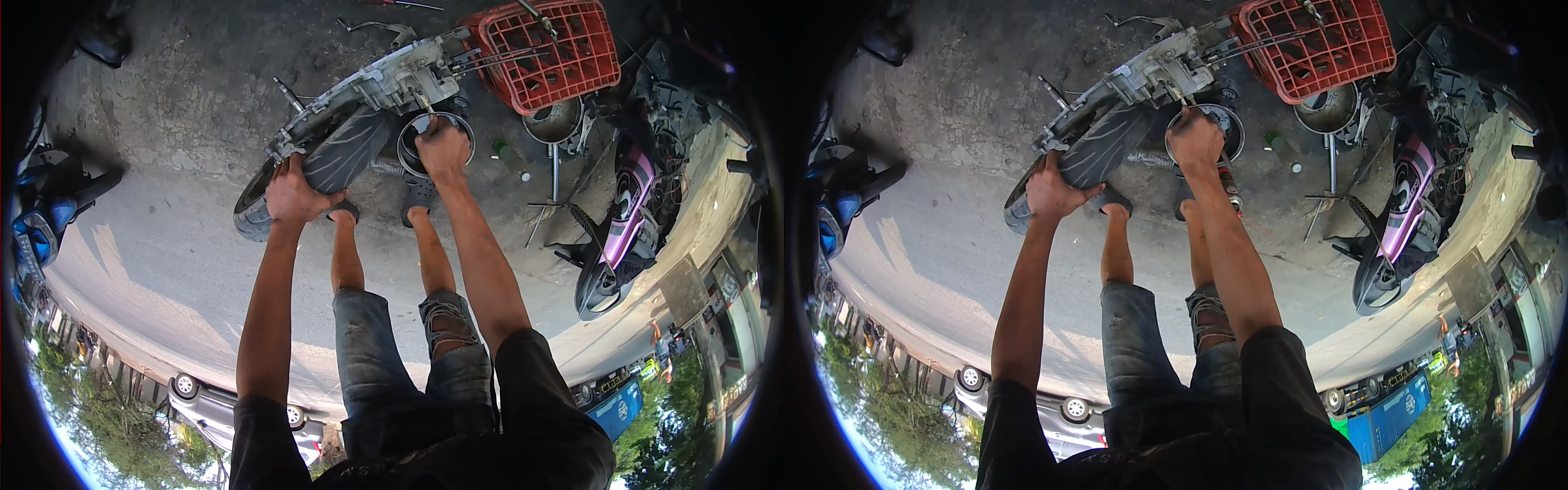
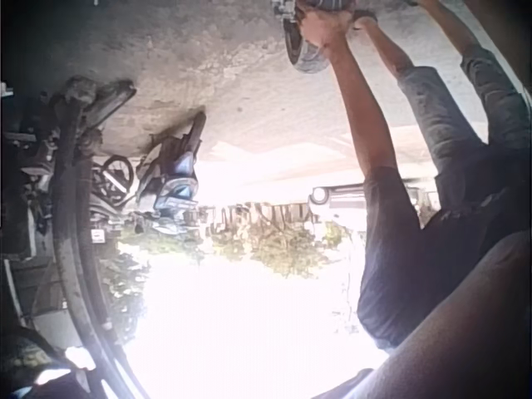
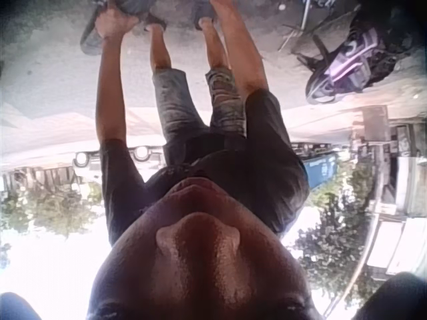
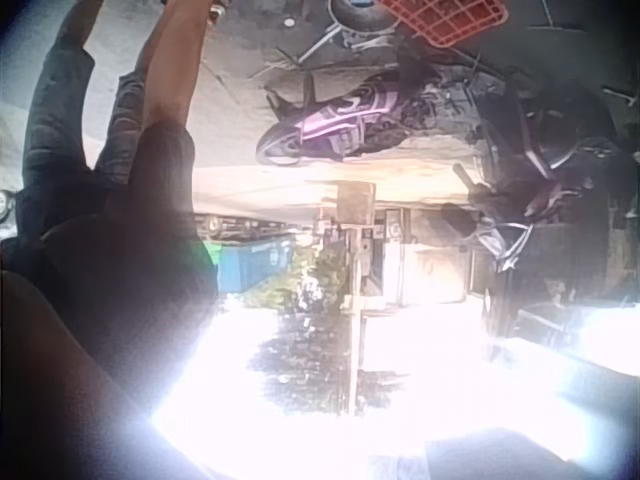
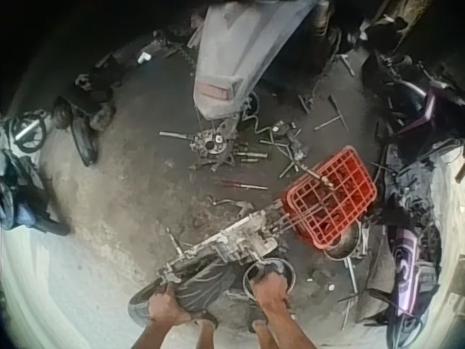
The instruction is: Repairing and cleaning a motorcycle engine and transmission assembly.
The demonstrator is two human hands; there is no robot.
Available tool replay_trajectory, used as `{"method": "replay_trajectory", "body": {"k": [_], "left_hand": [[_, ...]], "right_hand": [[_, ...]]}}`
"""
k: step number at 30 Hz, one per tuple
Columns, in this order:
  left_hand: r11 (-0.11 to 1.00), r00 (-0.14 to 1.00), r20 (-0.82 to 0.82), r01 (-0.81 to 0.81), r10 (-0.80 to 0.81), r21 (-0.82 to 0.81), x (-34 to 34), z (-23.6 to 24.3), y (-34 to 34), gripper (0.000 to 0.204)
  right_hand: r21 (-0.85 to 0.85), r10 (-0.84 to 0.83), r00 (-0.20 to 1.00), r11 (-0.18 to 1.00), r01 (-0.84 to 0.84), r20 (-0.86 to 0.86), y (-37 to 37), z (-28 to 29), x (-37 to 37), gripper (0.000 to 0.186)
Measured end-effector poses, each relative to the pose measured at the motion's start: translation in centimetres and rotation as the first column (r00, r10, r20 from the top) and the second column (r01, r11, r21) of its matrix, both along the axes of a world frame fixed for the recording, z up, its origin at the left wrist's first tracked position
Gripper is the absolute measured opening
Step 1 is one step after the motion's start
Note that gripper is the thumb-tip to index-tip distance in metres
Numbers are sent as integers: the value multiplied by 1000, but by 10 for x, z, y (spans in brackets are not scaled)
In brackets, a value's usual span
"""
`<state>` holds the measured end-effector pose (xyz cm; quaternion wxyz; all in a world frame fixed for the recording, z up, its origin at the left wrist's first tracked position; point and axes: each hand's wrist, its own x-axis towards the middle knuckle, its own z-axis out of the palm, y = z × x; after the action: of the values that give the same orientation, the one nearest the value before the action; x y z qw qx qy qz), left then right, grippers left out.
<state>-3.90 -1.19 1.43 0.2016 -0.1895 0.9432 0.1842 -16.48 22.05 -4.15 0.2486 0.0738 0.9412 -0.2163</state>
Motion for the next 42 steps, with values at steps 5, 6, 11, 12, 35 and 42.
{"method": "replay_trajectory", "body": {"k": [5,6,11,12,35,42], "left_hand": [[1000,1000,12,14,-14,-14,4,1,1,88],[1000,1000,23,13,-13,-13,6,3,0,88],[1000,988,153,-1,0,6,-10,4,4,94],[999,978,204,-37,35,6,-14,5,0,93],[991,926,358,-130,117,13,-31,20,13,93],[998,978,202,-57,57,-8,-15,10,6,95]], "right_hand": [[-108,-148,987,984,141,-63,-5,-7,9,32],[-104,-144,988,985,139,-48,-7,-7,11,32],[-104,-135,982,987,122,-129,-1,-12,9,34],[-74,-97,990,993,89,-103,-5,-13,3,34],[-40,-1,998,999,-2,-61,4,-7,-1,30],[-53,14,994,998,-20,-107,-26,26,-23,38]]}}
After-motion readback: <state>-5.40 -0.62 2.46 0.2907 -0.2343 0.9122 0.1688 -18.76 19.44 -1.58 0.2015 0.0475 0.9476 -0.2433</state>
